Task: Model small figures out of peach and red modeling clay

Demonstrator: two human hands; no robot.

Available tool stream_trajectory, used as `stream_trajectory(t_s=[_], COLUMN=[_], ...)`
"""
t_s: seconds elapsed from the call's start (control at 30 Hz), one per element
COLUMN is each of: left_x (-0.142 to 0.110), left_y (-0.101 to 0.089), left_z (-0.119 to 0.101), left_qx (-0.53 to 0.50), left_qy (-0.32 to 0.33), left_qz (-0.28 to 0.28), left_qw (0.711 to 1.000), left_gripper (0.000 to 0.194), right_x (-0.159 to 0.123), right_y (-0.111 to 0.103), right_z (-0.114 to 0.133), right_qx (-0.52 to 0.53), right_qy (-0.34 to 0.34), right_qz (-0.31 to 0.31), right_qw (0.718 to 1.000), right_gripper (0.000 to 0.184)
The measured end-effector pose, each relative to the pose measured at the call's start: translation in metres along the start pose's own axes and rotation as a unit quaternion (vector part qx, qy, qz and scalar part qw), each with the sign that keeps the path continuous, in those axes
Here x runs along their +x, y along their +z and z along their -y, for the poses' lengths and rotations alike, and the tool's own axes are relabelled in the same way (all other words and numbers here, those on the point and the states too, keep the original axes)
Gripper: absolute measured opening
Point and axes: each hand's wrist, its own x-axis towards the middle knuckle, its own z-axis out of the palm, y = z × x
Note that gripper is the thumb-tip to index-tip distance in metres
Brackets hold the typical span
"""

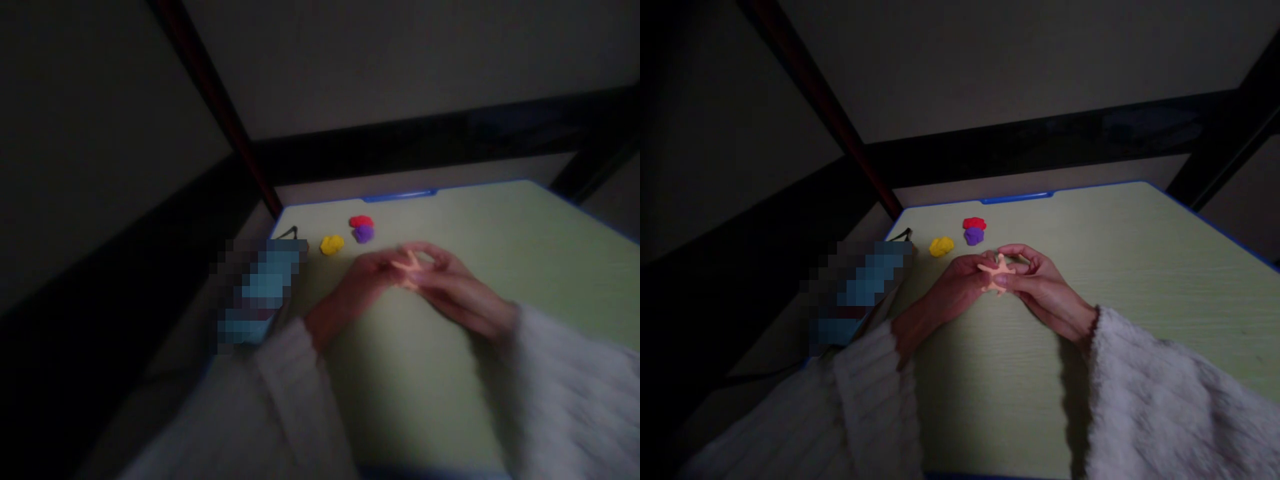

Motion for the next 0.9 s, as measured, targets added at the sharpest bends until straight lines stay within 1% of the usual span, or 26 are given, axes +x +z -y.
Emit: stream_trajectory(t_s=[0.1,0.2,0.33,0.4,0.5,0.57,0.77,0.83,0.9], left_x=[0.0,0.0,0.001,0.001,0.001,0.001,0.001,0.002,0.002], left_y=[0.0,0.003,0.008,0.009,0.008,0.007,0.006,0.007,0.006], left_z=[0.001,-0.001,-0.009,-0.011,-0.01,-0.008,-0.006,-0.008,-0.009], left_qx=[-0.006,-0.048,-0.135,-0.153,-0.129,-0.105,-0.064,-0.067,-0.051], left_qy=[-0.001,0.008,0.011,0.009,0.005,0.004,0.018,0.019,0.025], left_qz=[-0.004,-0.002,-0.03,-0.051,-0.071,-0.071,-0.041,-0.058,-0.102], left_qw=[1.0,0.999,0.99,0.987,0.989,0.992,0.997,0.996,0.993], left_gripper=[0.022,0.021,0.023,0.027,0.027,0.027,0.026,0.028,0.029], right_x=[0.0,0.0,0.0,0.0,0.0,0.0,0.001,0.001,0.002], right_y=[0.001,0.001,0.0,-0.001,-0.002,-0.002,0.0,0.0,0.0], right_z=[0.001,0.001,0.001,0.001,0.001,0.001,-0.001,-0.001,-0.001], right_qx=[0.005,0.021,0.032,0.026,0.011,0.011,0.024,0.025,0.017], right_qy=[0.004,0.011,0.016,0.01,0.002,-0.001,-0.011,-0.022,-0.043], right_qz=[0.001,-0.003,-0.023,-0.025,-0.02,-0.019,-0.014,-0.02,-0.032], right_qw=[1.0,1.0,0.999,0.999,1.0,1.0,1.0,0.999,0.998], right_gripper=[0.038,0.037,0.04,0.04,0.04,0.041,0.043,0.043,0.044])
